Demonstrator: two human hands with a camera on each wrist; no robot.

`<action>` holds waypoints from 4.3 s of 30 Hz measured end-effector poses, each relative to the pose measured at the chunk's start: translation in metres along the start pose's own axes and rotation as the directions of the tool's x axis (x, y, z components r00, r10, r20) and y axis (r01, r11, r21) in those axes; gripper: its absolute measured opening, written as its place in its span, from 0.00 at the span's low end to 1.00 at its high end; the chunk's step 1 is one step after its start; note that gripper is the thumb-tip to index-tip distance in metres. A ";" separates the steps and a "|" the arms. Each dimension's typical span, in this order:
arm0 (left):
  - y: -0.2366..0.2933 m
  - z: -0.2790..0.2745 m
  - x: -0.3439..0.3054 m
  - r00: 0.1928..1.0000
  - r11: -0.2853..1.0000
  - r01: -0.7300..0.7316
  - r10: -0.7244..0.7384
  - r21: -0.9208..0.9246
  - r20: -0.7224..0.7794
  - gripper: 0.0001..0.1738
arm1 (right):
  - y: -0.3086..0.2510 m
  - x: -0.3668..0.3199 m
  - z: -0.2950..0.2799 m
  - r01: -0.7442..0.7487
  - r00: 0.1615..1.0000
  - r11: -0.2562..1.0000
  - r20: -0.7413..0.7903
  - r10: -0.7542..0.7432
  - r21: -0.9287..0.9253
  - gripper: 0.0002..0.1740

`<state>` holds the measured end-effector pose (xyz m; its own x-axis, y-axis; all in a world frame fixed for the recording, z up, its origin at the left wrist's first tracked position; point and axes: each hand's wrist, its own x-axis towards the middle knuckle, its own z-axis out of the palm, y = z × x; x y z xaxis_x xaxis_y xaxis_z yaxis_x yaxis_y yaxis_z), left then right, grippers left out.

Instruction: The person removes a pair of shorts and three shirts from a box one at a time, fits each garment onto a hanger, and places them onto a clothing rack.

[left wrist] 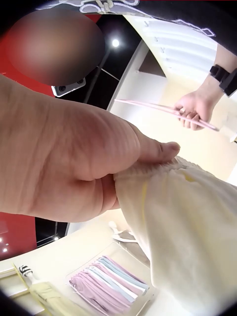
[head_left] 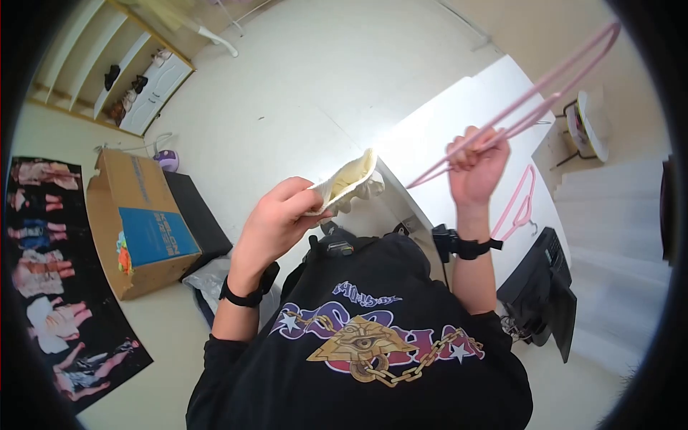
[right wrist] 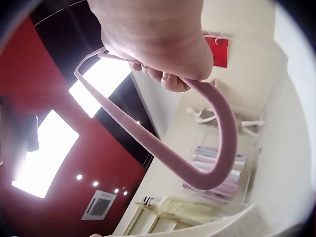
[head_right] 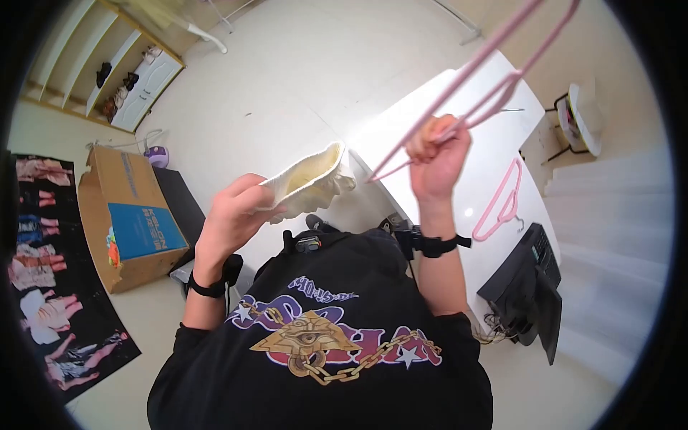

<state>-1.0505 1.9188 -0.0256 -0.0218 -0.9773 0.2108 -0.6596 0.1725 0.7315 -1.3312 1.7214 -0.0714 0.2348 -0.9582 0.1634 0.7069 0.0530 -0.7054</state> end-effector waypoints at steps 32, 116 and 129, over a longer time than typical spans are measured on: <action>-0.129 -0.138 -0.029 0.849 0.943 0.331 -0.318 -0.042 -0.422 0.16 | 0.361 0.090 0.147 -0.254 0.543 0.627 0.428 0.723 -0.736 0.29; -0.792 -0.492 0.956 0.979 0.982 -0.188 0.189 0.024 -0.075 0.10 | 0.522 1.077 0.300 0.413 0.911 -0.066 0.412 0.017 -0.908 0.16; -0.846 -0.529 1.166 0.983 0.984 -0.180 0.179 0.018 0.046 0.08 | 0.536 1.231 0.223 0.032 0.995 0.225 0.053 0.086 -0.974 0.10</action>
<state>-0.1210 0.6990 -0.0557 -0.1738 -0.9354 0.3080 -0.6586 0.3429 0.6698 -0.5144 0.6329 -0.0943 0.3294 -0.9340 0.1385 -0.4829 -0.2927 -0.8253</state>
